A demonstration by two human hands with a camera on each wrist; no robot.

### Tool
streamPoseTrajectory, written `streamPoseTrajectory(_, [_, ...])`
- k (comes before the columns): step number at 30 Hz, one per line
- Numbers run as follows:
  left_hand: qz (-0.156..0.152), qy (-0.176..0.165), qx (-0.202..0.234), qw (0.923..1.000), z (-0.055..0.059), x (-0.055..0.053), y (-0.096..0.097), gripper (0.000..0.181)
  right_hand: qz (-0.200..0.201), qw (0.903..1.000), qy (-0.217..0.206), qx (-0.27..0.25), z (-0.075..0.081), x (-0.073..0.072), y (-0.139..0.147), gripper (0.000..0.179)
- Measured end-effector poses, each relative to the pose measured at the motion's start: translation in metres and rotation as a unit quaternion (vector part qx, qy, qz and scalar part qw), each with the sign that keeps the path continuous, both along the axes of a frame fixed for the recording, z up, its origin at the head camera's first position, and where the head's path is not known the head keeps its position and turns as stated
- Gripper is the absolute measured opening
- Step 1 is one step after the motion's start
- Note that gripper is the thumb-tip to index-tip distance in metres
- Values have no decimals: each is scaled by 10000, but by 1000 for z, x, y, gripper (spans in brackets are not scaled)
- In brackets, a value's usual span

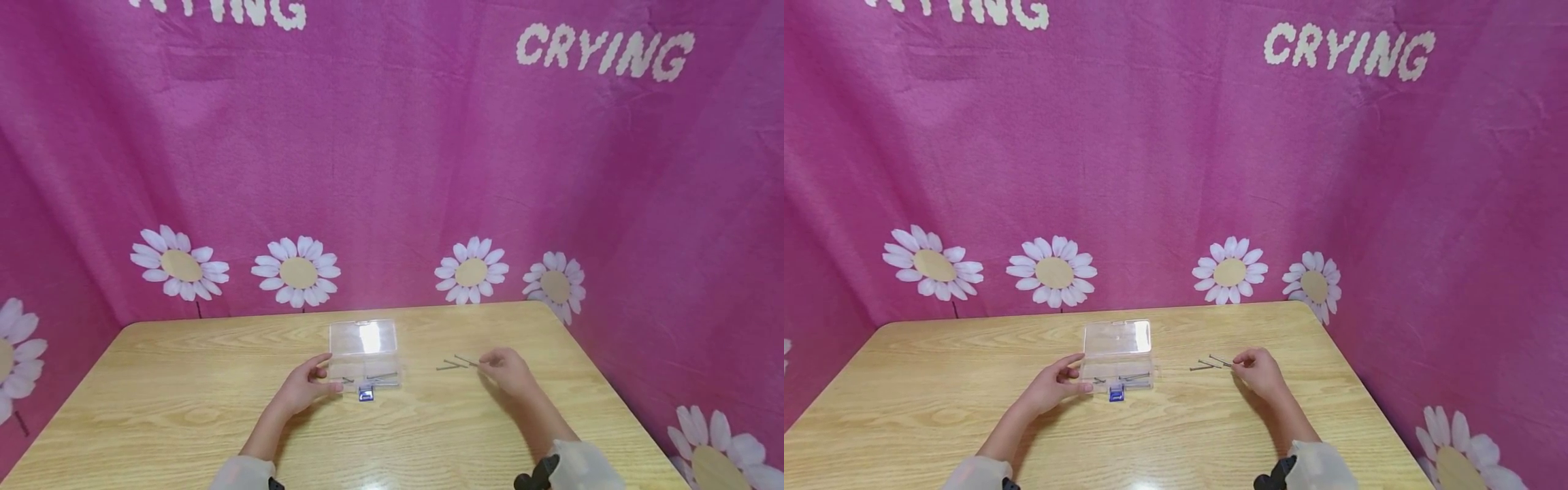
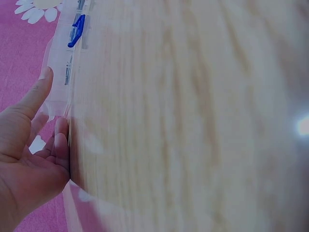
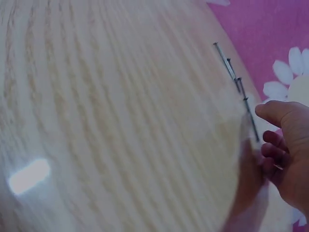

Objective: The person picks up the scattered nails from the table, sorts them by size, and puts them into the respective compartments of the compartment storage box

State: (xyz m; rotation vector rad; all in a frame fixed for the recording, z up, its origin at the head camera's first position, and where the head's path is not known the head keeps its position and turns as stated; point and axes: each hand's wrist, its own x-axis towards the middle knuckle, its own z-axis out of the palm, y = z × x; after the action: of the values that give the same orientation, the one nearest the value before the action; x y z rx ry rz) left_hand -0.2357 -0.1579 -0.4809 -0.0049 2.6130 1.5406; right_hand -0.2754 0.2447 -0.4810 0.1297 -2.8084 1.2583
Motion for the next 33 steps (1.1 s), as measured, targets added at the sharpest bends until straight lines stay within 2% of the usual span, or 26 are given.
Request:
streamPoseTrajectory(4, [-1, 40, 18, 10000, 0, 0, 0, 69, -115, 9989, 325, 328, -5, 1, 2, 18])
streamPoseTrajectory(8, [-1, 85, 28, 10000, -1, -1, 1, 69, -167, 9977, 459, 473, -5, 1, 1, 18])
streamPoseTrajectory(15, [9, 81, -2, 10000, 0, 0, 0, 68, -273, 9983, 278, 443, -7, 0, 1, 21])
streamPoseTrajectory(27, [-7, 173, 9, 9998, 2, 1, 0, 69, -408, 9971, 369, 522, -14, 0, 2, 17])
streamPoseTrajectory(33, [-21, 172, -1, 9998, 3, 2, 1, 68, -485, 9974, 340, 399, -16, 3, 1, 19])
